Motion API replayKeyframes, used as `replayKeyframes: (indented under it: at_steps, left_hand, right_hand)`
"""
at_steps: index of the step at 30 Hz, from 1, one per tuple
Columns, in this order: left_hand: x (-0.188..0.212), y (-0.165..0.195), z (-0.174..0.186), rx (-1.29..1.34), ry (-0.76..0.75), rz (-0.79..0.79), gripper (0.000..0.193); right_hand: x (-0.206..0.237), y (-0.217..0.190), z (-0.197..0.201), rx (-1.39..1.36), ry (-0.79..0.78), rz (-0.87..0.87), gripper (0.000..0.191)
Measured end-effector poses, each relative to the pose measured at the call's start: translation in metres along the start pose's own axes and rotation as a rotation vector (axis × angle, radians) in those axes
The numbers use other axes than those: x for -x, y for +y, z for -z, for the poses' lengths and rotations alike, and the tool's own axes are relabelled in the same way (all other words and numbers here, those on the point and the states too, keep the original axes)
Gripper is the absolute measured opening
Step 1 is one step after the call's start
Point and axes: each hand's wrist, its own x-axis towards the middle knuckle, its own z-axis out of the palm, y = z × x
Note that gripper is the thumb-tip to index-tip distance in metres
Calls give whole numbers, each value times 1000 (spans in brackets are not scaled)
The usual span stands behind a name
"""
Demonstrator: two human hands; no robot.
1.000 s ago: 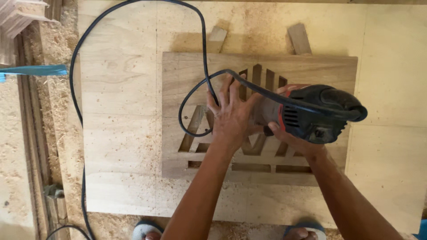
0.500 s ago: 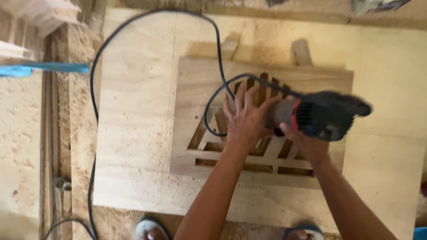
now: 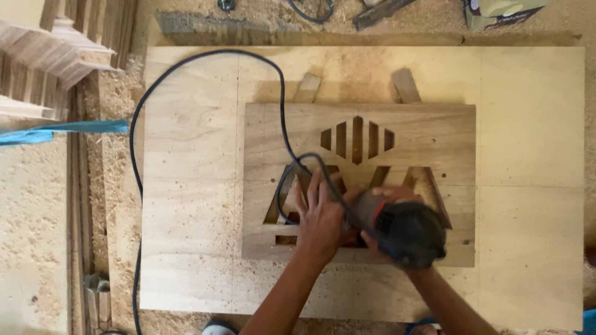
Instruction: The person operates an electric hand router to hollow out and carve sections of a wooden sign featuring letters and a logo template.
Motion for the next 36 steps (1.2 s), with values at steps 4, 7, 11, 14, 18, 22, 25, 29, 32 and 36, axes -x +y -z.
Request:
replayKeyframes:
  at_steps: [4, 7, 11, 14, 18, 22, 25, 29, 32, 36]
  left_hand:
    - [16, -4, 2, 36, -102, 36, 95]
    - [21, -7, 1, 61, -51, -2, 94]
    - [22, -12, 0, 76, -12, -61, 90]
    - [21, -15, 0, 33, 12, -71, 83]
    - [26, -26, 7, 94, -52, -58, 93]
    - [28, -37, 17, 112, -81, -27, 87]
    - [27, -40, 21, 108, -135, -7, 85]
    - [27, -43, 20, 80, -113, -59, 89]
    - [22, -50, 19, 26, -47, -104, 91]
    - [3, -57, 22, 33, 40, -115, 96]
  right_hand:
    - [16, -14, -7, -19, 2, 15, 62]
    - [23, -20, -12, -28, 14, 35, 61]
    - [23, -23, -18, -29, 44, 71, 61]
    - [26, -25, -24, -29, 60, 91, 60]
    - [28, -24, -35, -114, 79, 60, 62]
    - [31, -27, -42, -182, 24, -98, 69]
    - [31, -24, -44, -202, 0, -119, 71]
    - [25, -11, -49, -258, 20, 41, 71]
    - [17, -7, -46, -267, -43, -16, 78]
    - [-7, -12, -47, -197, -100, -30, 76]
